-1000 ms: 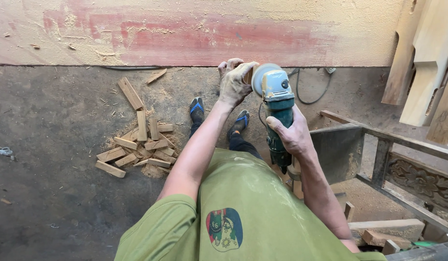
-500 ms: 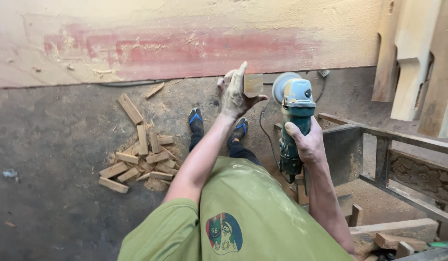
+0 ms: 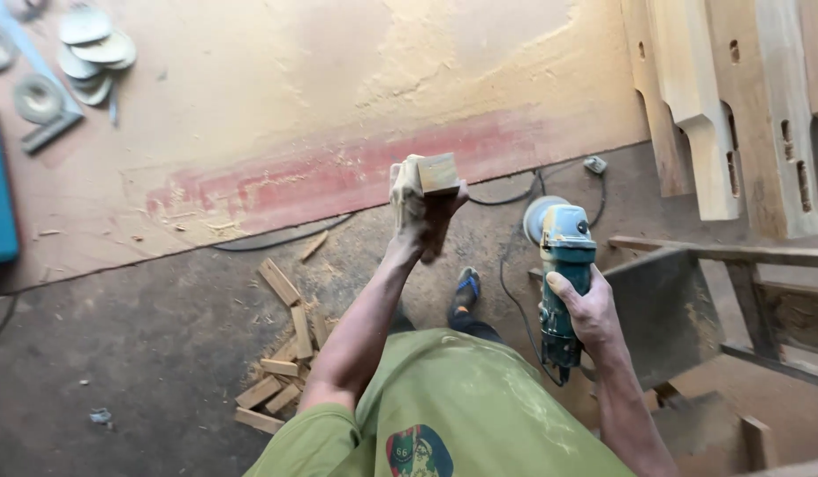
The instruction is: The person uses an angle grinder with a sanding disc to smooth the surface and edges of a long wooden piece with a turned leg. They move the tool along the length of the wood, then flip it over to sand the other side and the ends.
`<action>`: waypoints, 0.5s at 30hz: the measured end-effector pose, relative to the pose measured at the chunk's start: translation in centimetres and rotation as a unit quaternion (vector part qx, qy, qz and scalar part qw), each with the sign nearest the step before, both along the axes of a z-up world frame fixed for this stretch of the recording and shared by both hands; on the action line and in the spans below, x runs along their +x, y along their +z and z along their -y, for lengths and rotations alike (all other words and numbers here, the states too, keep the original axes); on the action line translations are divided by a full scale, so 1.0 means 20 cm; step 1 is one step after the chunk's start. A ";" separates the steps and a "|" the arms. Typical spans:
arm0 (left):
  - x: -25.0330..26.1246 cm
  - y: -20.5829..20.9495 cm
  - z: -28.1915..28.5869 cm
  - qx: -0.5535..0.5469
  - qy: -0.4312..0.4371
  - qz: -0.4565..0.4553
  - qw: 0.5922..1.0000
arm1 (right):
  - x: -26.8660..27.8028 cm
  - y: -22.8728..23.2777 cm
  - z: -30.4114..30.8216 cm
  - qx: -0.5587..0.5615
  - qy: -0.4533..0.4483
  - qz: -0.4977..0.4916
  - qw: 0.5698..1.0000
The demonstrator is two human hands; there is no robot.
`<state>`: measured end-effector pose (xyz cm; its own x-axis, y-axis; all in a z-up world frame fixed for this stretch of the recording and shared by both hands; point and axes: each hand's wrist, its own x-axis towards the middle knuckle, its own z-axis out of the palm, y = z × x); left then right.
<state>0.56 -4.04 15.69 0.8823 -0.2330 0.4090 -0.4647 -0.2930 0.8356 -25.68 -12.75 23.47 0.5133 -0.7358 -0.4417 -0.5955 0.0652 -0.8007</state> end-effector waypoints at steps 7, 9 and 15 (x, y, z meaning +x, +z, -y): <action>0.18 0.28 -0.07 0.061 -0.070 -0.226 0.970 | -0.03 -0.15 0.07 0.011 0.002 0.018 1.000; 0.28 0.26 -0.06 0.080 -0.069 -0.241 0.965 | -0.03 -0.18 0.09 -0.004 0.016 0.007 1.000; 0.33 0.33 -0.01 0.081 -0.066 -0.275 0.956 | 0.03 -0.14 0.06 0.006 0.008 0.009 1.000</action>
<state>7.07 -3.92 22.22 0.9121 -0.3773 -0.1600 -0.0092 -0.4091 0.9125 -25.05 -13.94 20.73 0.5332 -0.7219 -0.4411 -0.5826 0.0646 -0.8101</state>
